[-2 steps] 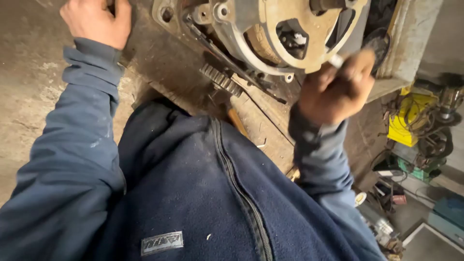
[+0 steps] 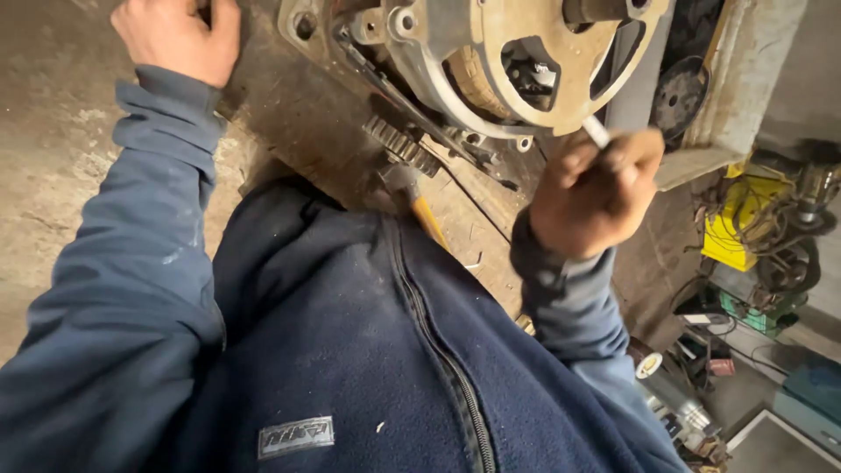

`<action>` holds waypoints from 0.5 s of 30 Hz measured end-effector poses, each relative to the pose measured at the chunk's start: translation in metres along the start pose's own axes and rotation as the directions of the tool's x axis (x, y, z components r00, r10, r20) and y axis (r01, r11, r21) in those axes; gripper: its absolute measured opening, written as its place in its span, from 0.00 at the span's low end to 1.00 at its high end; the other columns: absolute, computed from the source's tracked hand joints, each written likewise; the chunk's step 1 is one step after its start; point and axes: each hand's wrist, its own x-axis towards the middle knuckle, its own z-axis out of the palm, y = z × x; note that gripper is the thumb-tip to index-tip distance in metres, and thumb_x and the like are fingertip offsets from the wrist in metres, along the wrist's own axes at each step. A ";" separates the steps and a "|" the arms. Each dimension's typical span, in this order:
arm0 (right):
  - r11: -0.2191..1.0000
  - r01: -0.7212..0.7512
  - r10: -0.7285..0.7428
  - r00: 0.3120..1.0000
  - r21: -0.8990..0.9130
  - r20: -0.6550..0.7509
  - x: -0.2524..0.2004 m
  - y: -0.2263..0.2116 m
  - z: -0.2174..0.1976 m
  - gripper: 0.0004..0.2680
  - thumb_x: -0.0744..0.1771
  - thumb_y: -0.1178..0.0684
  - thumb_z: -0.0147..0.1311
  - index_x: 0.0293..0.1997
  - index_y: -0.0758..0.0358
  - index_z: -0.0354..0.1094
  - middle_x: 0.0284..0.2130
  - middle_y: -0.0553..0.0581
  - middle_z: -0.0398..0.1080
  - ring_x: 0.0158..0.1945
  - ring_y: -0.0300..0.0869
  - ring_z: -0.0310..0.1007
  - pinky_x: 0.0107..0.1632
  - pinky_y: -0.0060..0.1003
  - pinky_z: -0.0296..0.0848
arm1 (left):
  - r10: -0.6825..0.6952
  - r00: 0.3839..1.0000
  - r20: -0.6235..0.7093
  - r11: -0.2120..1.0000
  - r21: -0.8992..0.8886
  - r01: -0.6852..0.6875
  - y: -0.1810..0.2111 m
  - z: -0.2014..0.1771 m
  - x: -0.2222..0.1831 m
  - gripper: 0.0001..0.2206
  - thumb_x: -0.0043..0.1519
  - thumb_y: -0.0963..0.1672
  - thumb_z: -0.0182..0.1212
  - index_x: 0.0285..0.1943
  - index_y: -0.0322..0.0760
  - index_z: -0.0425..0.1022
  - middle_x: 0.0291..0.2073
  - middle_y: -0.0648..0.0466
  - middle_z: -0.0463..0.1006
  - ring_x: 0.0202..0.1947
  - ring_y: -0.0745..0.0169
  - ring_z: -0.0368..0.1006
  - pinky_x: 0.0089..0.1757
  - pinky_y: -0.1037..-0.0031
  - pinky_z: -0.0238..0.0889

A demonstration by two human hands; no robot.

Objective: The person works on a small engine mounted on a workbench, using combination wrenches to loosen and tighten bolts on the engine's fan housing and flywheel. They reposition the engine, hold the fan wheel steady with one hand while turning fasteners with the other, and handle the removed components by hand.

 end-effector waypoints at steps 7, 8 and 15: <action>0.975 -0.049 0.036 0.997 -0.219 -0.064 -0.011 -0.023 0.012 0.07 0.71 0.55 0.52 0.43 0.70 0.62 0.29 0.60 0.68 0.29 0.48 0.73 0.27 0.40 0.68 | -0.014 1.000 0.027 0.999 -0.028 0.015 -0.012 0.009 -0.009 0.09 0.60 0.42 0.65 0.27 0.35 0.72 0.22 0.51 0.73 0.23 0.43 0.69 0.29 0.58 0.58; 0.976 -0.049 0.036 0.997 -0.213 -0.066 -0.001 -0.024 0.003 0.07 0.71 0.55 0.52 0.43 0.70 0.62 0.29 0.60 0.68 0.29 0.48 0.73 0.27 0.40 0.68 | -0.011 1.000 0.028 1.000 -0.024 0.012 -0.014 0.010 -0.010 0.09 0.60 0.42 0.65 0.27 0.35 0.72 0.22 0.51 0.73 0.23 0.43 0.69 0.29 0.58 0.58; 0.999 -0.017 0.019 0.998 -0.036 0.052 0.028 -0.042 -0.069 0.04 0.70 0.56 0.47 0.41 0.65 0.59 0.21 0.63 0.64 0.19 0.44 0.62 0.22 0.35 0.61 | -0.063 0.998 0.005 0.997 -0.049 0.063 -0.020 0.023 -0.014 0.10 0.62 0.44 0.68 0.30 0.35 0.75 0.24 0.48 0.75 0.25 0.42 0.71 0.29 0.57 0.61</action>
